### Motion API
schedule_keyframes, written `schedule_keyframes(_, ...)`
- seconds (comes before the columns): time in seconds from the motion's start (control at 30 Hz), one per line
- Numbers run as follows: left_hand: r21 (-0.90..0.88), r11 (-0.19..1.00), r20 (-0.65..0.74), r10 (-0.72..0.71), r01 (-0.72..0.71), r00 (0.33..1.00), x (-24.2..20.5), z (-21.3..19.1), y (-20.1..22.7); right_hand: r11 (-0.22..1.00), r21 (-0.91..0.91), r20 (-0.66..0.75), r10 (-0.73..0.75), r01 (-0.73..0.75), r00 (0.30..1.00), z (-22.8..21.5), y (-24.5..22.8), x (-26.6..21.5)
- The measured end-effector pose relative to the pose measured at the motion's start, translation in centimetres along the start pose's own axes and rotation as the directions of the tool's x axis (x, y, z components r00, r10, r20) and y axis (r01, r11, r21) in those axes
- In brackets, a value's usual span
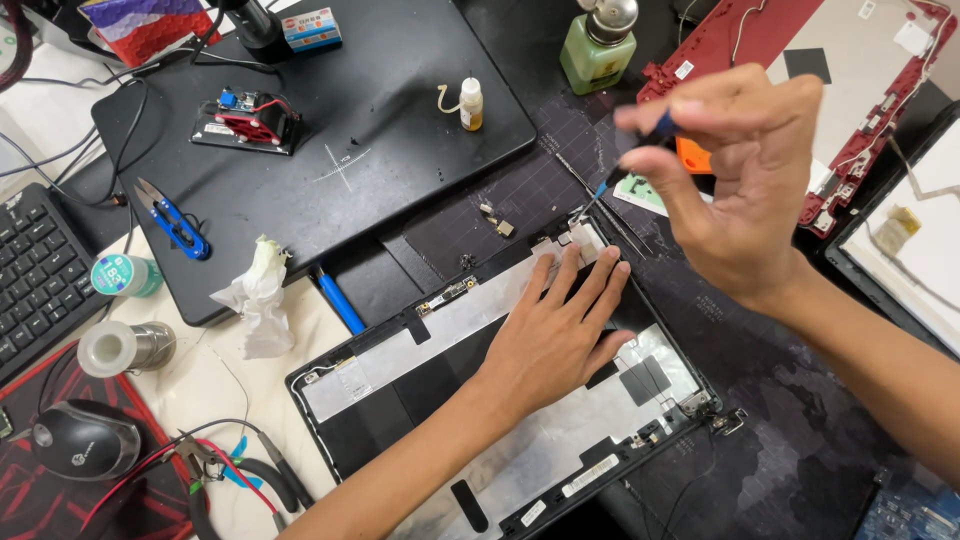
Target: The person uses a screwdriver to manipulate small electronic components on a disassembled laptop chassis. They repeatedly pick up small parts, place them into the device, and use the tool to adjust or secure them. A multimeter is also visible on the desk, and the person briefly interacts with it.
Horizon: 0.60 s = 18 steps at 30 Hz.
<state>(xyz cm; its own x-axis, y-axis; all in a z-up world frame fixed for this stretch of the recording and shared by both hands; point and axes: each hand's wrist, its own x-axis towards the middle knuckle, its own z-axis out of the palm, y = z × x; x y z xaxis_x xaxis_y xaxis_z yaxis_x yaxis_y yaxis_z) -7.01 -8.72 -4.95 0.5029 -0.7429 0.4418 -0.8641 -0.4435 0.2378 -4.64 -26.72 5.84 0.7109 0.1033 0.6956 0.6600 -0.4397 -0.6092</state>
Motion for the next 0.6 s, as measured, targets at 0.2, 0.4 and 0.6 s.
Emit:
schedule_keyframes(0.2,-0.005,1.000,0.005,0.006,-0.006,1.000,0.0,0.0,0.0,0.995,0.091,-0.029,0.037,-0.034,0.999,-0.3,1.4,-0.9)
schedule_keyframes(0.4,-0.006,1.000,0.020,0.007,-0.007,1.000,0.2,-0.2,0.0,0.995,0.067,-0.023,0.081,-0.080,0.996,-0.7,1.4,-1.1)
schedule_keyframes(0.6,0.002,1.000,0.031,0.010,-0.010,0.999,0.1,-0.1,0.1,0.992,0.094,-0.010,0.087,-0.085,0.996,-0.9,1.4,-1.1)
